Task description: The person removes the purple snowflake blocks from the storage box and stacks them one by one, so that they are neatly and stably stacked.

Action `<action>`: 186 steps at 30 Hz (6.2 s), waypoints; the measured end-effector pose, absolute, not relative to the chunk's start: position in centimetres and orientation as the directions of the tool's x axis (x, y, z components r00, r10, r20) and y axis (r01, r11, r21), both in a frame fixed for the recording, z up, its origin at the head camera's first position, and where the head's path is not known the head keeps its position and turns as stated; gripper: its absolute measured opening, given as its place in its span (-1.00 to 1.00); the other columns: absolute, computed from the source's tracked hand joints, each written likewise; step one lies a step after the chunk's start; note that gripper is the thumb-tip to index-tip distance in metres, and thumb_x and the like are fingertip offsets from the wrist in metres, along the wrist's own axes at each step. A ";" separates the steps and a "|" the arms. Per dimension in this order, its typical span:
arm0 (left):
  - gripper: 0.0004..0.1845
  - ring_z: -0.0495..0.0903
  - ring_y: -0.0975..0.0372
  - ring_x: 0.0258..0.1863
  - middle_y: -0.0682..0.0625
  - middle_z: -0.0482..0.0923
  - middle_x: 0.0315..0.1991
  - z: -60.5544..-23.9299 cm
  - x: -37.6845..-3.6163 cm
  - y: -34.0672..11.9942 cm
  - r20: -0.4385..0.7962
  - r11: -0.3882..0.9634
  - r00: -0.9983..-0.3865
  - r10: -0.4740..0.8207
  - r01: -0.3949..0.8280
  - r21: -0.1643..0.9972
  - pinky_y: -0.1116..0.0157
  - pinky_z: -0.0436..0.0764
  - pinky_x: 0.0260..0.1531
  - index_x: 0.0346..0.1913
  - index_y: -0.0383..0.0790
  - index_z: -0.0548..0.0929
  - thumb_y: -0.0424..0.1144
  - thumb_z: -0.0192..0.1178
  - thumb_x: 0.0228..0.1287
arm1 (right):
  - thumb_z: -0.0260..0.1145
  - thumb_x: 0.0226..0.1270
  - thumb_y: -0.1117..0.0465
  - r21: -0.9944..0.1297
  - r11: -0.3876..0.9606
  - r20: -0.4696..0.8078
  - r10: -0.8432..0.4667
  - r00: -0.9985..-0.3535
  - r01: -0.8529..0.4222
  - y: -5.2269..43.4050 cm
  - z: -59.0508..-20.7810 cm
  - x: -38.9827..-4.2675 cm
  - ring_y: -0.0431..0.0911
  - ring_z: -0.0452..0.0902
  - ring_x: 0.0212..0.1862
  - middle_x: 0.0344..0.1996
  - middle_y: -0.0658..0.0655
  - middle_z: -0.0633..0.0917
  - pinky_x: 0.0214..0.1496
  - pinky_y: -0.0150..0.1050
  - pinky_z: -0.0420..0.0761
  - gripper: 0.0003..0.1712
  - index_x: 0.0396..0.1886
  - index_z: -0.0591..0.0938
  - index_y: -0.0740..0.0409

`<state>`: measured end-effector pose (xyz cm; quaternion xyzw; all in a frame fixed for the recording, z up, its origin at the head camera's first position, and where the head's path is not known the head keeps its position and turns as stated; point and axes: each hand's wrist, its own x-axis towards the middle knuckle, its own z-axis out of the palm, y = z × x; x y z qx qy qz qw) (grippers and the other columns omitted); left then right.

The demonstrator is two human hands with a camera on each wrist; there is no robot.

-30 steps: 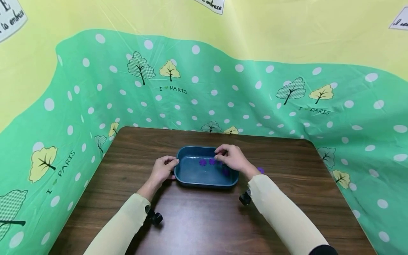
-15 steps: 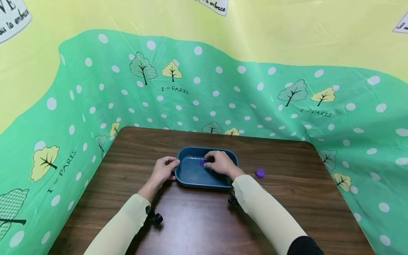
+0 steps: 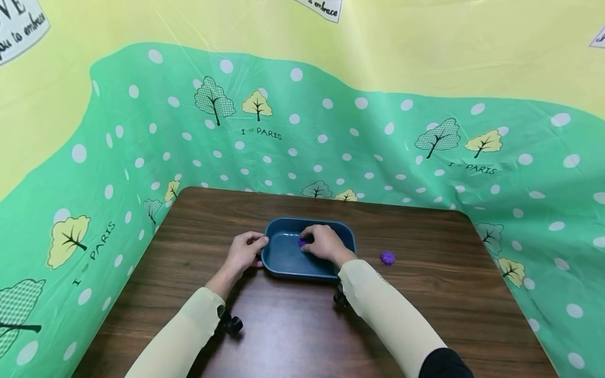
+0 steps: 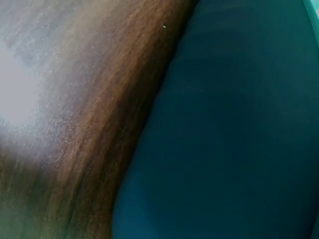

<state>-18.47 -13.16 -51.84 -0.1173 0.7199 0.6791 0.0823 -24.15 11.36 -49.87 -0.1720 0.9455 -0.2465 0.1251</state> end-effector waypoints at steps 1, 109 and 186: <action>-0.64 0.63 0.16 -0.33 -0.20 0.60 -0.17 -51.8 -18.5 -13.2 -0.276 0.050 -0.959 -0.057 -0.279 0.959 0.25 0.73 -0.56 0.15 -0.34 0.66 -0.20 0.30 0.43 | 0.51 0.31 0.14 -0.505 0.822 -0.153 -0.386 -0.910 -0.263 11.3 -49.9 -24.1 -0.03 0.61 0.09 0.07 0.07 0.73 0.27 0.04 0.62 -0.65 0.08 0.75 0.00; -0.68 0.65 0.12 -0.33 -0.23 0.60 -0.15 -51.8 -18.3 -13.1 -0.270 0.062 -0.961 -0.055 -0.273 0.960 0.23 0.76 -0.52 0.10 -0.30 0.69 -0.18 0.29 0.43 | 0.49 0.31 0.15 -0.596 0.758 0.054 -0.293 -0.955 -0.266 32.0 -47.9 -22.0 -0.05 0.57 -0.22 -0.16 0.11 0.72 -0.26 -0.33 0.64 -0.71 -0.01 0.75 0.09; -0.68 0.63 0.17 -0.30 -0.19 0.61 -0.09 -52.0 -18.3 -13.4 -0.277 0.070 -0.959 -0.062 -0.281 0.957 0.21 0.79 -0.42 0.12 -0.25 0.70 -0.15 0.30 0.44 | 0.39 0.41 0.25 -0.578 0.713 0.094 -0.425 -0.901 -0.396 24.0 -44.3 -24.1 -0.01 0.66 -0.09 -0.05 0.17 0.73 -0.01 0.02 0.71 -0.73 0.06 0.71 0.19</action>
